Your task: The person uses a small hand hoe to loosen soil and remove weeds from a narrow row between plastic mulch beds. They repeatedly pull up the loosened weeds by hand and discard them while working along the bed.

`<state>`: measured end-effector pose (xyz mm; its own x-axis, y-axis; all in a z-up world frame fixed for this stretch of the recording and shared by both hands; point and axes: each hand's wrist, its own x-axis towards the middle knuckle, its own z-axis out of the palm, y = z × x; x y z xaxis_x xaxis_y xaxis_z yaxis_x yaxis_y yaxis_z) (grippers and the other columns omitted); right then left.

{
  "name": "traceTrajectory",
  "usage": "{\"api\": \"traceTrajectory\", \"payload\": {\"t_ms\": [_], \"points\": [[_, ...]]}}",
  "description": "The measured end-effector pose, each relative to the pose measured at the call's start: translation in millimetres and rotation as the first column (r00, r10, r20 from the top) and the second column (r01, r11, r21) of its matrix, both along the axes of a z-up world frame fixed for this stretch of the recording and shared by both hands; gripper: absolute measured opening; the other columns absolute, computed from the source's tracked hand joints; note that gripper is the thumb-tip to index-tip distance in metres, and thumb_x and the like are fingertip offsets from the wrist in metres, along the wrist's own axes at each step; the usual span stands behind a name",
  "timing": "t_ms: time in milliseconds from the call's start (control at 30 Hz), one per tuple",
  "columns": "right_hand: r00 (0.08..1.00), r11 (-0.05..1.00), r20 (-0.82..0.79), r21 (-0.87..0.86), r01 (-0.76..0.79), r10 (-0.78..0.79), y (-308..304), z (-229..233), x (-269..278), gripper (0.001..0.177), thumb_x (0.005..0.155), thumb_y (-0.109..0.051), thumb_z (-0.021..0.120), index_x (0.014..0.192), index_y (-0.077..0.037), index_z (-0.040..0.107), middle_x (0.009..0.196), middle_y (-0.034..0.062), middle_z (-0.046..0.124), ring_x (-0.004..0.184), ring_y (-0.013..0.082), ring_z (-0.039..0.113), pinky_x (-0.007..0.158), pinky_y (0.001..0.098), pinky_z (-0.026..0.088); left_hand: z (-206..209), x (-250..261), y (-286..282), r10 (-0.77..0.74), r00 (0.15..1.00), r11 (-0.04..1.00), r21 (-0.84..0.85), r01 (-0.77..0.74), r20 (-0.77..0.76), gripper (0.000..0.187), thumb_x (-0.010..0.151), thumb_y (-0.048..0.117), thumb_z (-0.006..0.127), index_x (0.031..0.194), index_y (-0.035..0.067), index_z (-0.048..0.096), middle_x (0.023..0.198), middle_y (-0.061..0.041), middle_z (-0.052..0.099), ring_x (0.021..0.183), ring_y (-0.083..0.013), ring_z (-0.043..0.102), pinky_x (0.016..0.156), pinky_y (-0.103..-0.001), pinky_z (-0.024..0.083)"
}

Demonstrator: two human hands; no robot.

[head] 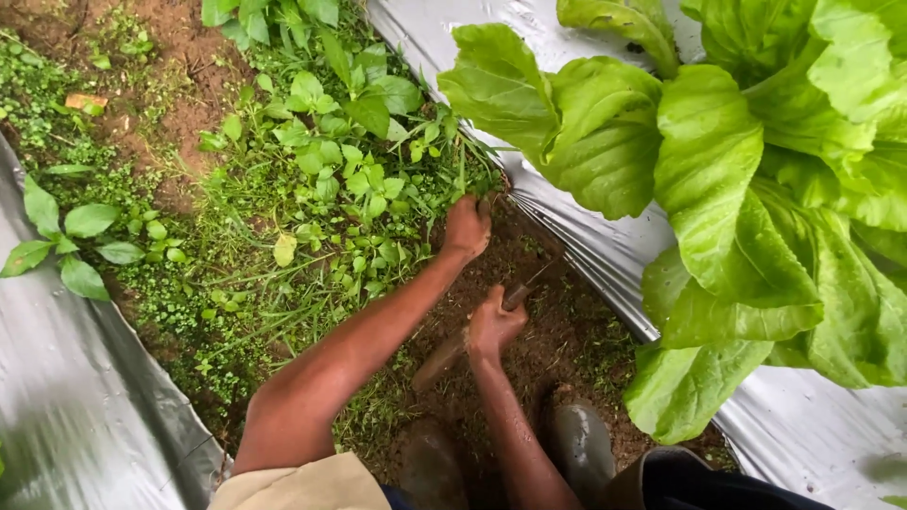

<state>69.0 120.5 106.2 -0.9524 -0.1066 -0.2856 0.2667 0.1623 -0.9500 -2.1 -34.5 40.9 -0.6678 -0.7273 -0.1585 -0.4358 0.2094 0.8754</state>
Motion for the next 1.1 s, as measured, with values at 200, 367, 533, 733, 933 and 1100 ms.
{"api": "traceTrajectory", "payload": {"t_ms": [200, 367, 533, 733, 933, 1100], "points": [[1.000, 1.000, 0.015, -0.024, 0.008, -0.007, -0.5, -5.4, 0.3, 0.038, 0.105, -0.013, 0.055, 0.068, -0.016, 0.052, 0.046, 0.0026, 0.050, 0.038, 0.0108, 0.045, 0.047, 0.0383, 0.044, -52.4, 33.9, 15.1, -0.016, 0.999, 0.998, 0.063, 0.014, 0.027, 0.037, 0.116, 0.026, 0.046, 0.114, -0.007, 0.063, 0.068, -0.013, 0.063, 0.050, -0.0190, 0.057, 0.043, -0.041, 0.044], [0.998, 0.995, 0.065, -0.097, 0.011, -0.005, 7.2, -1.3, -0.8, 0.035, 0.103, -0.011, 0.055, 0.068, -0.014, 0.054, 0.047, 0.0033, 0.050, 0.040, 0.0115, 0.046, 0.048, 0.0378, 0.043, -11.7, 76.5, 19.7, -0.040, 0.989, 0.982, 0.189, 0.012, 0.144, 0.040, 0.116, 0.030, 0.042, 0.128, -0.003, 0.063, 0.087, -0.018, 0.073, 0.064, -0.0231, 0.071, 0.055, -0.049, 0.060], [0.996, 0.994, 0.077, -0.098, 0.042, -0.035, 8.2, 8.7, -0.3, 0.031, 0.101, -0.010, 0.056, 0.070, -0.013, 0.054, 0.047, 0.0052, 0.053, 0.040, 0.0124, 0.049, 0.049, 0.0381, 0.047, 81.7, 55.3, 22.8, 0.029, 0.996, 0.894, 0.444, -0.063, 0.084, 0.063, 0.114, 0.028, 0.044, 0.163, -0.007, 0.029, 0.157, -0.039, 0.039, 0.128, -0.0486, 0.062, 0.094, -0.063, 0.063], [0.998, 0.996, 0.066, -0.090, 0.020, -0.014, 1.7, 21.5, 0.6, 0.033, 0.103, -0.009, 0.054, 0.071, -0.010, 0.057, 0.047, 0.0055, 0.052, 0.040, 0.0134, 0.049, 0.048, 0.0388, 0.046, 59.1, 12.6, 14.5, 0.172, 0.984, 0.864, 0.472, -0.173, 0.045, 0.100, 0.101, 0.080, 0.050, 0.146, -0.010, 0.055, 0.101, -0.021, 0.075, 0.081, -0.0221, 0.080, 0.074, -0.045, 0.070], [0.992, 0.993, 0.072, -0.052, 0.105, -0.101, 2.6, 17.3, -2.5, 0.030, 0.099, -0.009, 0.057, 0.069, -0.010, 0.057, 0.048, 0.0094, 0.056, 0.039, 0.0159, 0.053, 0.048, 0.0386, 0.049, -9.1, -9.9, -6.2, 0.217, 0.974, 0.941, 0.255, -0.225, 0.057, 0.058, 0.110, 0.043, 0.059, 0.071, 0.001, 0.062, 0.050, -0.013, 0.052, 0.039, -0.0193, 0.048, 0.048, -0.044, 0.043], [0.982, 0.981, 0.116, -0.106, 0.163, -0.150, -5.1, 29.2, -6.7, 0.033, 0.096, -0.008, 0.058, 0.064, -0.010, 0.058, 0.045, 0.0099, 0.054, 0.037, 0.0174, 0.052, 0.046, 0.0383, 0.048, -35.2, -5.6, -5.9, 0.174, 0.985, 0.948, 0.272, -0.166, -0.008, 0.046, 0.109, 0.018, 0.060, 0.065, 0.005, 0.062, 0.045, -0.010, 0.052, 0.034, -0.0112, 0.050, 0.046, -0.036, 0.055]]}}
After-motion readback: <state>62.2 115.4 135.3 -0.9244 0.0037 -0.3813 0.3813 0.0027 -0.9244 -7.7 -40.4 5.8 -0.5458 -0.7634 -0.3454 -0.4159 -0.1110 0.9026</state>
